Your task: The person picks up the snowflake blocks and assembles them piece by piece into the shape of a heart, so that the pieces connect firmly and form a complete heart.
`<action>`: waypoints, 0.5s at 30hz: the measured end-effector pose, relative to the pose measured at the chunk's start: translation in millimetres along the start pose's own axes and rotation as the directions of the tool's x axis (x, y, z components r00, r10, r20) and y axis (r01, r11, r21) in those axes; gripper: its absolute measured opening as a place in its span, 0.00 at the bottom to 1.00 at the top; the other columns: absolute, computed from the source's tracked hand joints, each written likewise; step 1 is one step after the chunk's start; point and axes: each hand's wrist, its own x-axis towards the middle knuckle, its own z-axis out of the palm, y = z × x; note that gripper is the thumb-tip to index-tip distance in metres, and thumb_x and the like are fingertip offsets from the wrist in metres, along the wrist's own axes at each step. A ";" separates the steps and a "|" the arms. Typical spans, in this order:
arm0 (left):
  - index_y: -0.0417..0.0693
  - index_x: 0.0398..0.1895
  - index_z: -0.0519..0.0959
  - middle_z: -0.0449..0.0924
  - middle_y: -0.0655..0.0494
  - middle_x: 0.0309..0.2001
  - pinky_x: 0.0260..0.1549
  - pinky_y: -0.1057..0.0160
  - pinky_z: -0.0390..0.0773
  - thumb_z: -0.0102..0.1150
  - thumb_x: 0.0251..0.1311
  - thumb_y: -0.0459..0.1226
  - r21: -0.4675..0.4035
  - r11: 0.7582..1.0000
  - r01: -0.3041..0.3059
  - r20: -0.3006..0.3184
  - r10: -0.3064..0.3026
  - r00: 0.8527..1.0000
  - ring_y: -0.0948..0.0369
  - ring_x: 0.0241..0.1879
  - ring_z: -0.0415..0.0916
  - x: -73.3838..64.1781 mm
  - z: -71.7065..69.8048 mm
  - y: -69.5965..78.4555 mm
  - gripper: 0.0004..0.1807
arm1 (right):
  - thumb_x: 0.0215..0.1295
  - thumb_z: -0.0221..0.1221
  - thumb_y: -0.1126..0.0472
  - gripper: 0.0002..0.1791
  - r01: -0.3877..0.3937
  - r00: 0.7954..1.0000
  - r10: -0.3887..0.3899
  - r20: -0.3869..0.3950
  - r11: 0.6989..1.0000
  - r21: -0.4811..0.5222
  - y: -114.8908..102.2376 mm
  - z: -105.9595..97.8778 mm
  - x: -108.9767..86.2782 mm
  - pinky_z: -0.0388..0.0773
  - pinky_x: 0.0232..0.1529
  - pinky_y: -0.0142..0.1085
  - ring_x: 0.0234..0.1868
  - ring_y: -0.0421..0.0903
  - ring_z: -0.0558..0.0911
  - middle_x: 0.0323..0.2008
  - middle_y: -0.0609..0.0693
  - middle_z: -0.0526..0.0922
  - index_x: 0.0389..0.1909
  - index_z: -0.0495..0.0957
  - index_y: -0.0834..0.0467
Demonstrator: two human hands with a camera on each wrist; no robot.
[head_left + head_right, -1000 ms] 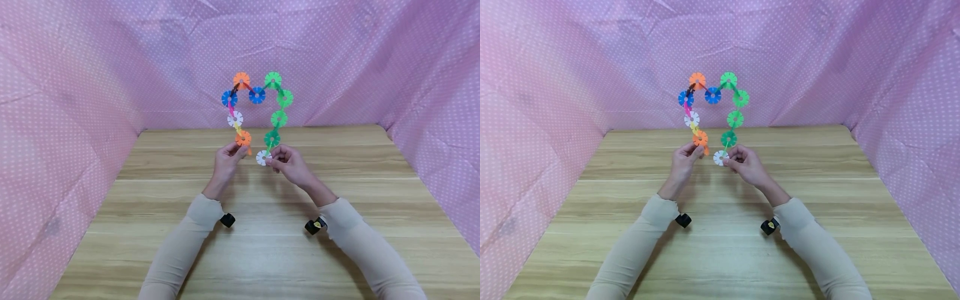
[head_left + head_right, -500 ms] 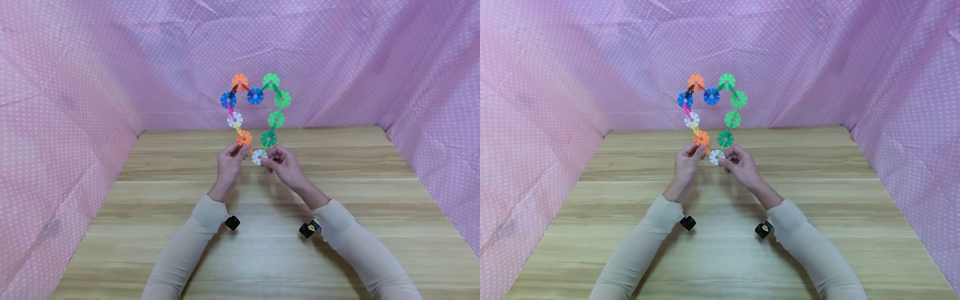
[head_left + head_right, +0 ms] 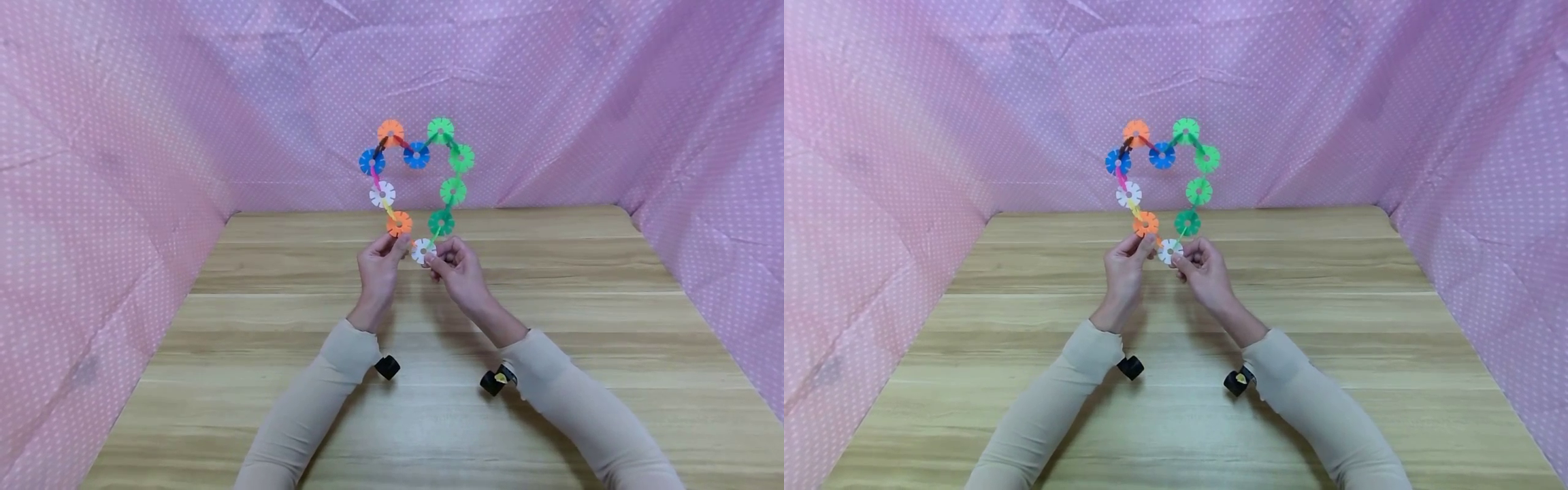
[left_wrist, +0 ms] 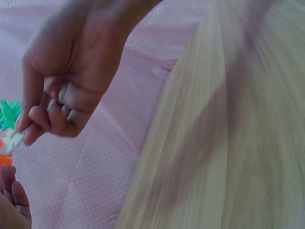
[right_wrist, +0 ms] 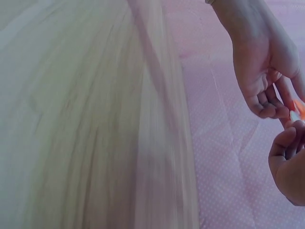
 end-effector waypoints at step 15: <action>0.34 0.48 0.85 0.84 0.56 0.33 0.46 0.55 0.81 0.69 0.63 0.40 -0.032 0.999 -0.006 0.037 0.007 0.999 0.61 0.35 0.79 -2.8 -4.2 0.3 0.18 | 0.69 0.57 0.76 0.07 0.020 0.998 -0.018 -0.065 0.999 0.035 0.6 9.5 1.5 0.74 0.26 0.29 0.24 0.40 0.75 0.26 0.50 0.80 0.35 0.69 0.66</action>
